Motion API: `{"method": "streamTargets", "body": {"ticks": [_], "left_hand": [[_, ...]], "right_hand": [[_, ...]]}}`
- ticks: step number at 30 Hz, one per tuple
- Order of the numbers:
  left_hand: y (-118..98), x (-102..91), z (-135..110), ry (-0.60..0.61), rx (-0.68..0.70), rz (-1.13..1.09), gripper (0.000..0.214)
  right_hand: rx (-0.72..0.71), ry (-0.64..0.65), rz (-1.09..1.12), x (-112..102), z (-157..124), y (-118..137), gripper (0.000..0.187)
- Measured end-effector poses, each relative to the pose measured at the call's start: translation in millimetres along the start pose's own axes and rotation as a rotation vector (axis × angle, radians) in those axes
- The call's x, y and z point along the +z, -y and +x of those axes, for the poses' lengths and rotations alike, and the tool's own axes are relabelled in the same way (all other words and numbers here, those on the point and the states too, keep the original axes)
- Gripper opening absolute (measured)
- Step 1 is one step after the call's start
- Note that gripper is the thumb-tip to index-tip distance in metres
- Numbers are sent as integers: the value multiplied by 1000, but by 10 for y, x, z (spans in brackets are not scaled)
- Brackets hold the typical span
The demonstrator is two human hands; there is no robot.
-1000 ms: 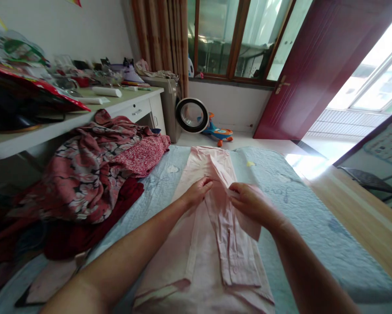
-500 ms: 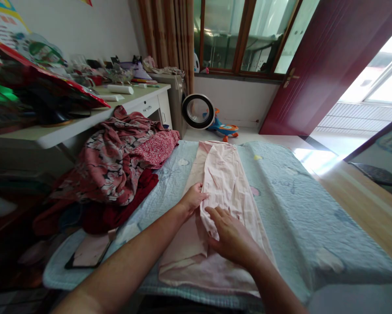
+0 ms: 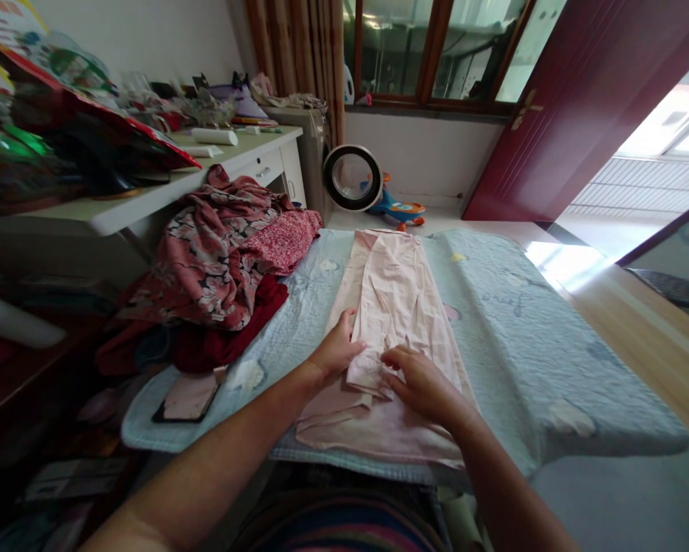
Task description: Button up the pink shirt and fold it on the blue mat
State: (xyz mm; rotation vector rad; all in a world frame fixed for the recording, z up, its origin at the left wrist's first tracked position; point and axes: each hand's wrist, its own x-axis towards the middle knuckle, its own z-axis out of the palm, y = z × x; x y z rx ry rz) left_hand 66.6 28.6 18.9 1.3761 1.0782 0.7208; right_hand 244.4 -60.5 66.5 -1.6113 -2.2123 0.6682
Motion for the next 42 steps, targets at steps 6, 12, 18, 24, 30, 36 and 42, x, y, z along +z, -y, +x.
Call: {"method": "streamTargets", "body": {"ticks": [6,12,18,24,30,36,42], "left_hand": [[81,-86,-144,-38,94,266,66],[57,-111,-256,23,45,172,42],[51,-139,-368,103,30,376,38],[-59,-71,-566,-17,380,1157,26],[-35,39,-567,246,467,1242,19],[-54,76,-529,273,440,1262,23],[-104,30,-502,325,405,1216,24]], "right_hand": [[25,-145,-86,87,103,-156,16],[-11,-210,-69,250,101,-263,21],[-12,-201,-53,278,151,-250,29],[2,-129,-88,183,262,-253,27],[-99,-145,-193,174,617,-472,38],[-113,-43,-307,106,1072,-876,46],[-45,-56,-405,-49,1433,-1307,51]]}}
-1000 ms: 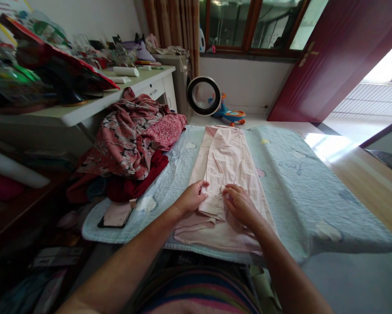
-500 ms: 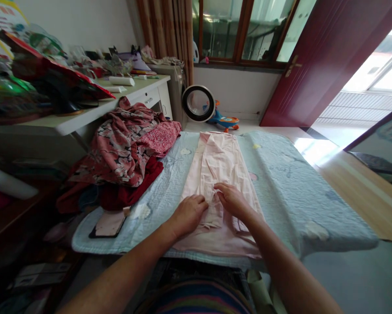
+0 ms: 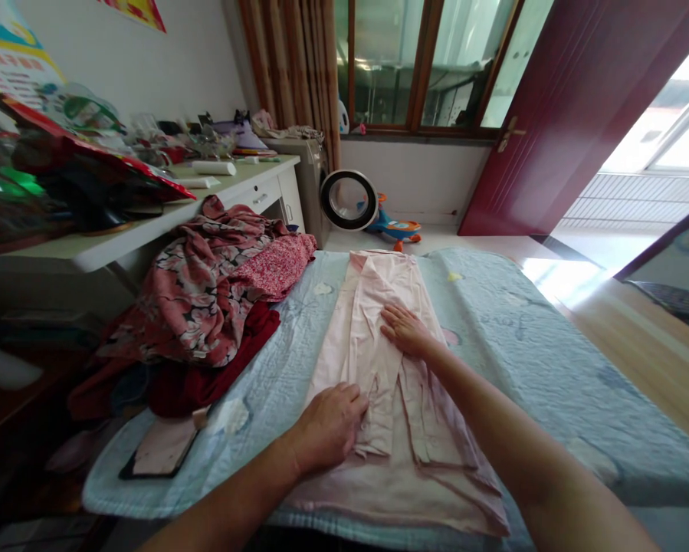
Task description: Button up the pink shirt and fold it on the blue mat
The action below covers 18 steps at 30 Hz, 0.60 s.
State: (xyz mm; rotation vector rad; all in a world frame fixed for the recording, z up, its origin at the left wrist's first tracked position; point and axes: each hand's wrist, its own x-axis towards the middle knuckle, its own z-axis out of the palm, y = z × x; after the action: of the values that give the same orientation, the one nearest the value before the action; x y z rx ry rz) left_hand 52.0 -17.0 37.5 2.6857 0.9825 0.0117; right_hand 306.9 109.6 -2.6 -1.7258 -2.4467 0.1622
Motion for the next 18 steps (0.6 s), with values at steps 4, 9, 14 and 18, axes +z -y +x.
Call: {"method": "streamTargets", "body": {"ticks": [4,9,14,18], "left_hand": [[132,-122,117,109,17,-106,18],[331,-255,523,-33,-31,-67,17],[411,-209,783,-69,-45,44,19],[577,-271,902,65,8,-93,17]], "right_hand": [[59,-55,-20,-24,251,-73,47],[68,-88,-2,-65,529,49,50],[121,11,10,-119,801,84,32],[176,-117,40,-58,929,79,40]]}}
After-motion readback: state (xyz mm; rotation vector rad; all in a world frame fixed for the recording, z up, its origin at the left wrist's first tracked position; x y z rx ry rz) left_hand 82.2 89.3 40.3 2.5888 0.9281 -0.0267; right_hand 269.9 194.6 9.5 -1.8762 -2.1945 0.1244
